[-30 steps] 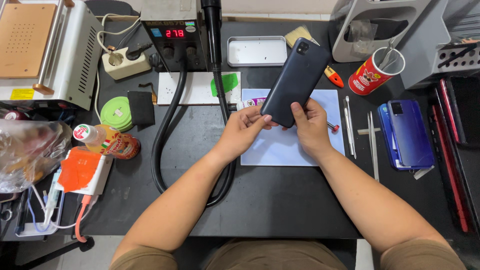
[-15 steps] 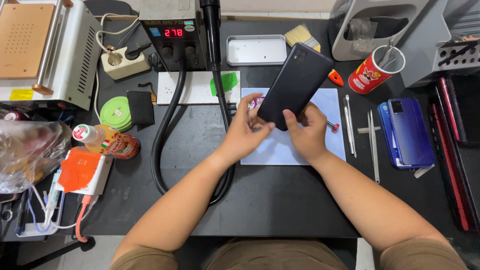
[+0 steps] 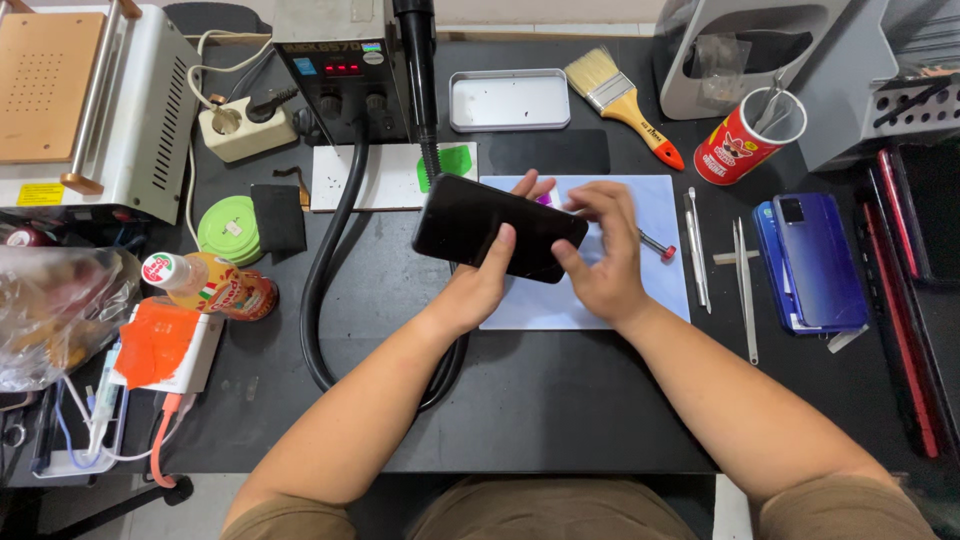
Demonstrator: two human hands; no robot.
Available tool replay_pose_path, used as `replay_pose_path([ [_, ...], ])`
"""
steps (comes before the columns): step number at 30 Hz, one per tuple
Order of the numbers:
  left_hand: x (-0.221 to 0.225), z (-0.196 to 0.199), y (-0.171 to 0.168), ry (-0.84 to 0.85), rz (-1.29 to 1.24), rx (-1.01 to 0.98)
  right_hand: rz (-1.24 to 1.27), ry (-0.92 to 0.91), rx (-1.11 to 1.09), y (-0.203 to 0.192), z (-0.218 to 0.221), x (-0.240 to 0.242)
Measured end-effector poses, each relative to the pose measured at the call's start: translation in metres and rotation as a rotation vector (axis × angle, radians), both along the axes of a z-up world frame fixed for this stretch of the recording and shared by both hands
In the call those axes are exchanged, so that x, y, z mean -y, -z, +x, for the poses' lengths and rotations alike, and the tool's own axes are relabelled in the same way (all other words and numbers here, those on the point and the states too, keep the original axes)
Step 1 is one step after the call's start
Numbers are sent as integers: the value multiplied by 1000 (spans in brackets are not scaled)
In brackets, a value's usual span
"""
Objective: The person reassembles a smartphone by placing the battery and back cover, then applies a black protective film to the screen. They smooth the film with a cloth and use a heat gun to remove bubbles.
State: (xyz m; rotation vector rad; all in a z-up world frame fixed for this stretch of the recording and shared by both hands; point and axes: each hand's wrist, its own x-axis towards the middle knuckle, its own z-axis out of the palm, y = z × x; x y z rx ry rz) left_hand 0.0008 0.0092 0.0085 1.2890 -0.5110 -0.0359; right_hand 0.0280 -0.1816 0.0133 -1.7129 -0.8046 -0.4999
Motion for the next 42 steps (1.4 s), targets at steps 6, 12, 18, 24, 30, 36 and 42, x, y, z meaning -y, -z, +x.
replay_pose_path([
  [6, 2, 10, 12, -238, 194, 89, 193, -147, -374, 27, 1, 0],
  [12, -8, 17, 26, -156, -549, -206, -32, 125, 197, 14, -6, 3],
  [18, -9, 20, 31, -6, -729, -264, -83, 89, 338, 6, -7, 1],
  [24, -9, 18, 33, 42, -717, -220, -51, 51, 353, 4, -7, 2],
  [30, -4, 14, 31, 39, -643, -195, -80, 57, 312, 3, -9, 0],
  [36, -5, 10, 23, 30, -523, -175, -49, 152, 258, 8, -7, 1],
  [42, 3, 13, 23, -12, -398, -306, 82, 250, 63, 13, -3, 1],
])
